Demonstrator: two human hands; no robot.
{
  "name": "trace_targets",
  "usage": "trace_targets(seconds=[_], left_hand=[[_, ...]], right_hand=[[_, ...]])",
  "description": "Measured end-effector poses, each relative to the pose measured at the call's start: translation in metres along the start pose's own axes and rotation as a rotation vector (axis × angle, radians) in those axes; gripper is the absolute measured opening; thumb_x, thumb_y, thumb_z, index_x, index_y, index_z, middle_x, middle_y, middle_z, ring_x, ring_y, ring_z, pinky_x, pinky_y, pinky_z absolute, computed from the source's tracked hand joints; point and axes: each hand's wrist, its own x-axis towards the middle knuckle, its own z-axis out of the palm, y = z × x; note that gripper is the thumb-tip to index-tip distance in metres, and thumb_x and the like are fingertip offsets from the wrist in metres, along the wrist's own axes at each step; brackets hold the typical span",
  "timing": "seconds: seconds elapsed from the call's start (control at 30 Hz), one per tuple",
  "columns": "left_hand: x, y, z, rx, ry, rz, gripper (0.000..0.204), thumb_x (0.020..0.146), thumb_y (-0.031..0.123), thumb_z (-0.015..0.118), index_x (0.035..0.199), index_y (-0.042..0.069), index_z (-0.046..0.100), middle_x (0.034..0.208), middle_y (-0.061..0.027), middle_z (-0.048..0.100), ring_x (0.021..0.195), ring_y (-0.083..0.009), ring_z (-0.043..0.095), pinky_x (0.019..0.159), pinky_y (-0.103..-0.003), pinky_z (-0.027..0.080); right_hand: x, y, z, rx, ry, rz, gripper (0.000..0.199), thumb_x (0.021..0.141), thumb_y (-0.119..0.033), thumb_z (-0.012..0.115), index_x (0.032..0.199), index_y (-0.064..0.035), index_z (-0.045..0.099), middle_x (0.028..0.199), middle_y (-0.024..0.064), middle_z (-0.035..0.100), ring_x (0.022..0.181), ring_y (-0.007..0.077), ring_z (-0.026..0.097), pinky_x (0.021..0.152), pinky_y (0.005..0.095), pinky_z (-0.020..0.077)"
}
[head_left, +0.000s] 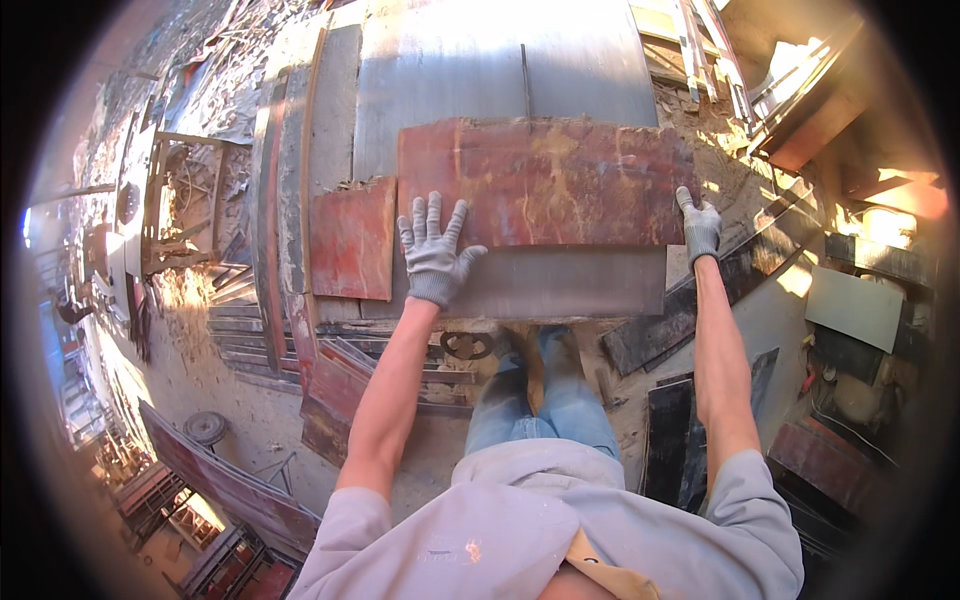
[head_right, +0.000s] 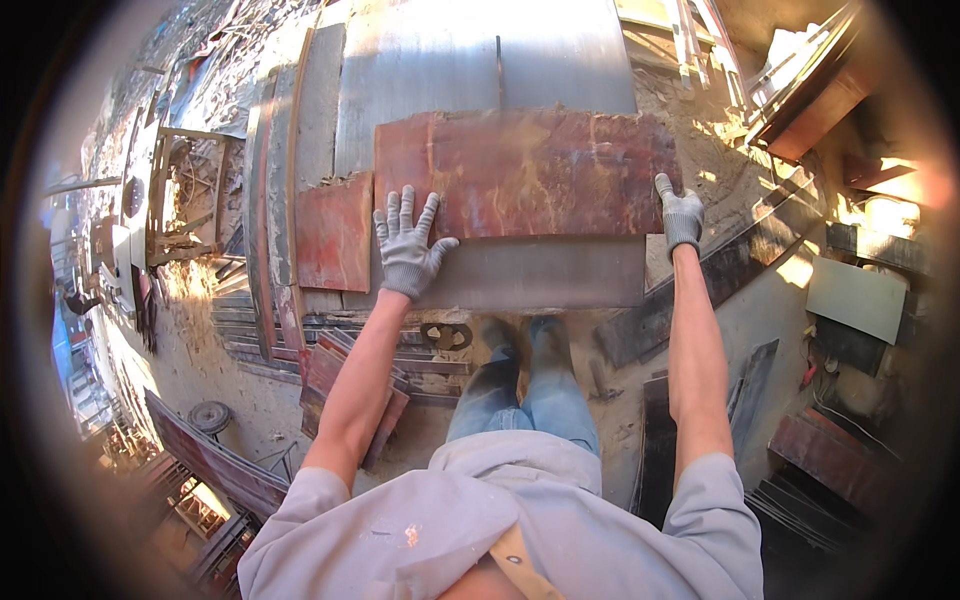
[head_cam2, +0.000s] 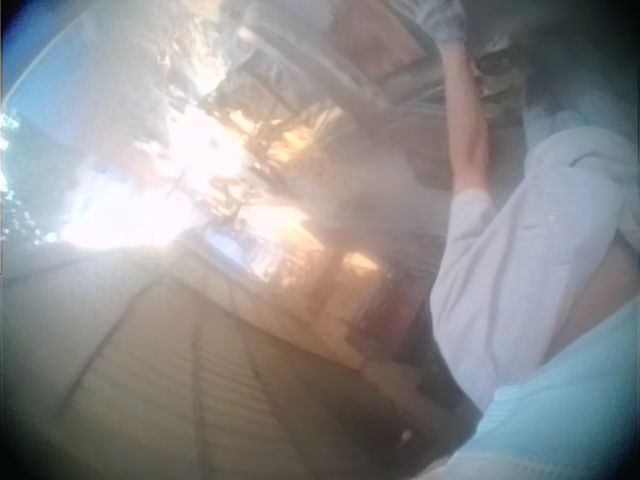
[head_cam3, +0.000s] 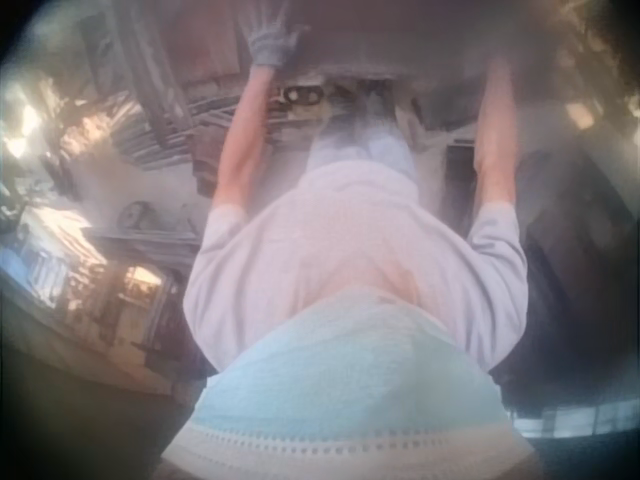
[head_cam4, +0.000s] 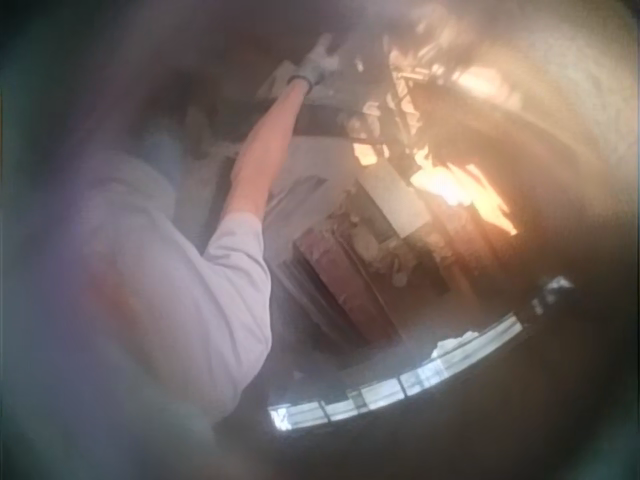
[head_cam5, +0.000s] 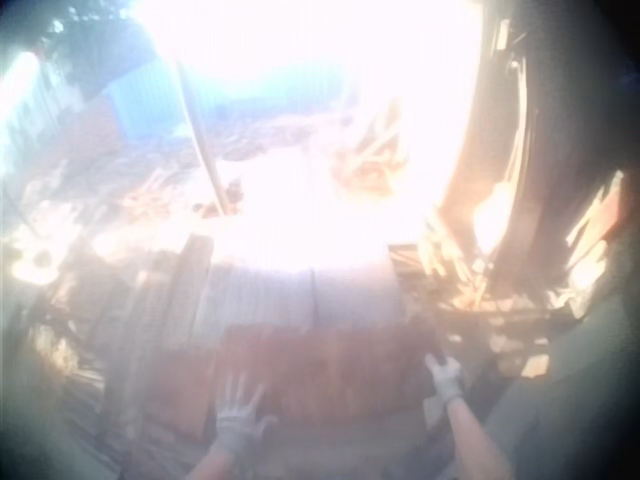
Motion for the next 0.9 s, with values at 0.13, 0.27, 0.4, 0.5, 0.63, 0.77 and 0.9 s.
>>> trace_targets(seconds=[0.13,0.27,0.4,0.5,0.63,0.77,0.9], left_hand=[[0.048,-0.008,0.000,0.011,-0.018,-0.018,0.084,0.091,0.070,0.061,0.162,0.028,0.044,0.171,-0.0175,0.029,0.159,-0.0422,0.021,0.127,-0.063,0.011],[0.096,-0.016,0.002,0.016,-0.012,-0.031,0.086,0.088,0.070,0.064,0.161,0.028,0.045,0.171,-0.0171,0.031,0.159,-0.0404,0.023,0.127,-0.063,0.012],[0.136,-0.023,0.004,0.052,-0.015,-0.052,0.087,0.087,0.072,0.064,0.160,0.029,0.046,0.171,-0.0164,0.031,0.159,-0.0394,0.023,0.127,-0.064,0.013],[0.162,-0.024,0.003,0.073,-0.018,-0.058,0.088,0.087,0.075,0.063,0.160,0.030,0.046,0.171,-0.0158,0.031,0.160,-0.0390,0.023,0.127,-0.065,0.013],[0.204,-0.028,-0.002,0.031,-0.017,-0.212,0.087,0.087,0.076,0.062,0.160,0.032,0.046,0.172,-0.0155,0.029,0.160,-0.0382,0.021,0.126,-0.066,0.012],[0.235,-0.050,-0.002,-0.059,-0.058,-0.241,0.090,0.085,0.073,0.067,0.162,0.034,0.042,0.174,-0.0141,0.024,0.162,-0.0382,0.014,0.126,-0.066,0.012],[0.250,-0.081,0.005,-0.123,-0.020,-0.435,0.122,0.072,0.068,0.082,0.167,0.015,0.029,0.174,-0.0224,0.014,0.163,-0.0372,0.010,0.130,-0.054,0.015]], right_hand=[[0.031,-0.032,0.007,-0.053,0.070,-0.065,0.074,0.082,-0.064,0.081,0.111,0.0040,0.076,0.108,0.0241,0.077,0.103,0.0367,0.073,0.091,0.0450,0.0543],[0.061,-0.072,0.014,0.073,0.012,-0.026,0.063,0.083,-0.062,0.082,0.099,-0.0006,0.080,0.092,0.0151,0.078,0.086,0.0254,0.072,0.081,0.0391,0.0536],[0.087,-0.106,0.022,0.100,0.032,-0.060,0.060,0.083,-0.061,0.083,0.096,-0.0027,0.081,0.086,0.0099,0.078,0.079,0.0227,0.071,0.076,0.0377,0.0534],[0.104,-0.122,0.027,0.085,0.018,-0.020,0.062,0.082,-0.062,0.083,0.096,-0.0020,0.081,0.086,0.0109,0.078,0.078,0.0233,0.072,0.075,0.0389,0.0539],[0.126,-0.136,0.030,0.076,0.067,0.001,0.070,0.080,-0.066,0.082,0.097,0.0014,0.080,0.089,0.0158,0.079,0.084,0.0265,0.074,0.080,0.0406,0.0548],[0.133,-0.111,0.003,0.053,0.147,-0.077,0.074,0.080,-0.065,0.082,0.094,0.0076,0.077,0.094,0.0228,0.077,0.091,0.0318,0.072,0.088,0.0428,0.0534],[0.095,-0.028,-0.056,0.372,0.032,-0.012,0.061,0.088,-0.052,0.082,0.105,0.0061,0.077,0.103,0.0141,0.077,0.094,0.0207,0.068,0.090,0.0368,0.0528]])
